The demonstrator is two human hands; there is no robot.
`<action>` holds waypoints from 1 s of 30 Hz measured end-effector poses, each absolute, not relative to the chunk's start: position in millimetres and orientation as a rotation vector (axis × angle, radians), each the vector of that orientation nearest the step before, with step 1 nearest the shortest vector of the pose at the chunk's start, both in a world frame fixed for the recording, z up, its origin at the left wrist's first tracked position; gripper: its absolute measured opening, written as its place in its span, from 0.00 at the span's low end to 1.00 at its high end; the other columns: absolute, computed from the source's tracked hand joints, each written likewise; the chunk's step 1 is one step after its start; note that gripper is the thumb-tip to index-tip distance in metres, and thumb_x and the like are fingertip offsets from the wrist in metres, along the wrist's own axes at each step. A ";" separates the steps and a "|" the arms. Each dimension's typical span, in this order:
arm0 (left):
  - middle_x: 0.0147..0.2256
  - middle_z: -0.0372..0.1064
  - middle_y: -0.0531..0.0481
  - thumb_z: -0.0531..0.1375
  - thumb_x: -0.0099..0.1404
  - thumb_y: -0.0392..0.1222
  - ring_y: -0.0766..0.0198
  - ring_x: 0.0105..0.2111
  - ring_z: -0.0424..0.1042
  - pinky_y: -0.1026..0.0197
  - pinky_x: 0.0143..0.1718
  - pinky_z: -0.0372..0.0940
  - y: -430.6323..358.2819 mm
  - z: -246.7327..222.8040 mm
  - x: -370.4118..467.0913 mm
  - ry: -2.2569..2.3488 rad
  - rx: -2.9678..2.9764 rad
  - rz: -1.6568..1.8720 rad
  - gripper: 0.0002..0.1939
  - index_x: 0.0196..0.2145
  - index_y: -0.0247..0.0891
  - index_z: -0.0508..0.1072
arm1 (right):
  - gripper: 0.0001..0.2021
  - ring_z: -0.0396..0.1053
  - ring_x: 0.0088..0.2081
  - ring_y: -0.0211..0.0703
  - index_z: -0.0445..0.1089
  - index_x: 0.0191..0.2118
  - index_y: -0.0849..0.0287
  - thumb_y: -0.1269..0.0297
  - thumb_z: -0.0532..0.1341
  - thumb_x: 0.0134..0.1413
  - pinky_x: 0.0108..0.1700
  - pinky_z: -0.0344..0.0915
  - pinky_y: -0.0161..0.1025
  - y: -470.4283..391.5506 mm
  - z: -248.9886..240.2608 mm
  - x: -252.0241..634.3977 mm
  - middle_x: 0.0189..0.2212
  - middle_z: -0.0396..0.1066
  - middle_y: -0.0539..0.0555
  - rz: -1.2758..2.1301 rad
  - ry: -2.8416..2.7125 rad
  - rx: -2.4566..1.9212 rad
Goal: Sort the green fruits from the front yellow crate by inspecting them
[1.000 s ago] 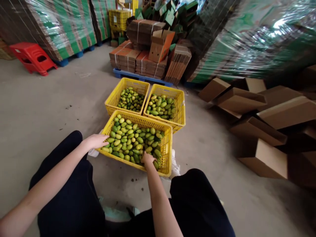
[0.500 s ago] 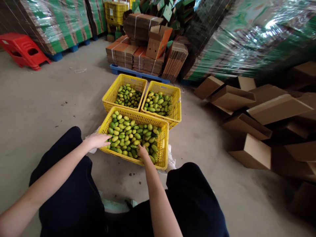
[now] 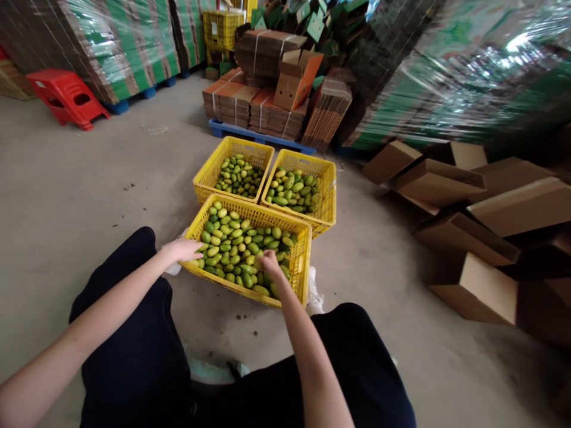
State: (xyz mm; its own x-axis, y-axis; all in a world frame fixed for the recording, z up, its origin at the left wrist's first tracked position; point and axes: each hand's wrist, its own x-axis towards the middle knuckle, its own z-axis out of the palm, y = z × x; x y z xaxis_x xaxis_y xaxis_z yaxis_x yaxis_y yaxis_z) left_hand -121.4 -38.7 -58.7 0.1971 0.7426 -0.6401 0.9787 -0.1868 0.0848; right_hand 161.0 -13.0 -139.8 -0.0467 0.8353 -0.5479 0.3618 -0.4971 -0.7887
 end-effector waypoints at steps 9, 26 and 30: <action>0.51 0.73 0.39 0.57 0.65 0.47 0.49 0.48 0.72 0.53 0.48 0.65 -31.8 -98.1 -117.5 1.576 1.945 -0.686 0.19 0.50 0.38 0.74 | 0.13 0.63 0.23 0.36 0.68 0.39 0.55 0.61 0.61 0.44 0.21 0.57 0.32 -48.6 -0.4 229.8 0.32 0.70 0.51 1.676 -0.736 -1.075; 0.54 0.65 0.30 0.49 0.64 0.31 0.47 0.59 0.59 0.45 0.63 0.45 38.1 -165.5 -66.8 1.868 2.088 -0.418 0.21 0.54 0.31 0.69 | 0.16 0.62 0.20 0.34 0.69 0.31 0.58 0.57 0.71 0.36 0.18 0.52 0.31 -81.2 -10.3 204.0 0.26 0.70 0.48 1.717 -0.561 -1.213; 0.54 0.66 0.31 0.50 0.65 0.32 0.43 0.60 0.58 0.44 0.62 0.47 33.6 -162.0 -60.4 1.873 2.048 -0.323 0.18 0.49 0.33 0.72 | 0.17 0.62 0.20 0.35 0.68 0.31 0.56 0.57 0.71 0.33 0.19 0.53 0.32 -70.3 -8.9 195.0 0.23 0.69 0.47 1.672 -0.567 -1.215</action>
State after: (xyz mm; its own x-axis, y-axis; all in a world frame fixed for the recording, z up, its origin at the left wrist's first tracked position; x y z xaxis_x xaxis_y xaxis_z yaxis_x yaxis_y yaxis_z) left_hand -60.4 33.6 -162.0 0.1024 0.9140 -0.3925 0.9927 -0.0686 0.0993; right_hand 195.0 -70.3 -8.9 -0.0464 0.8870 -0.4595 -0.4251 -0.4338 -0.7945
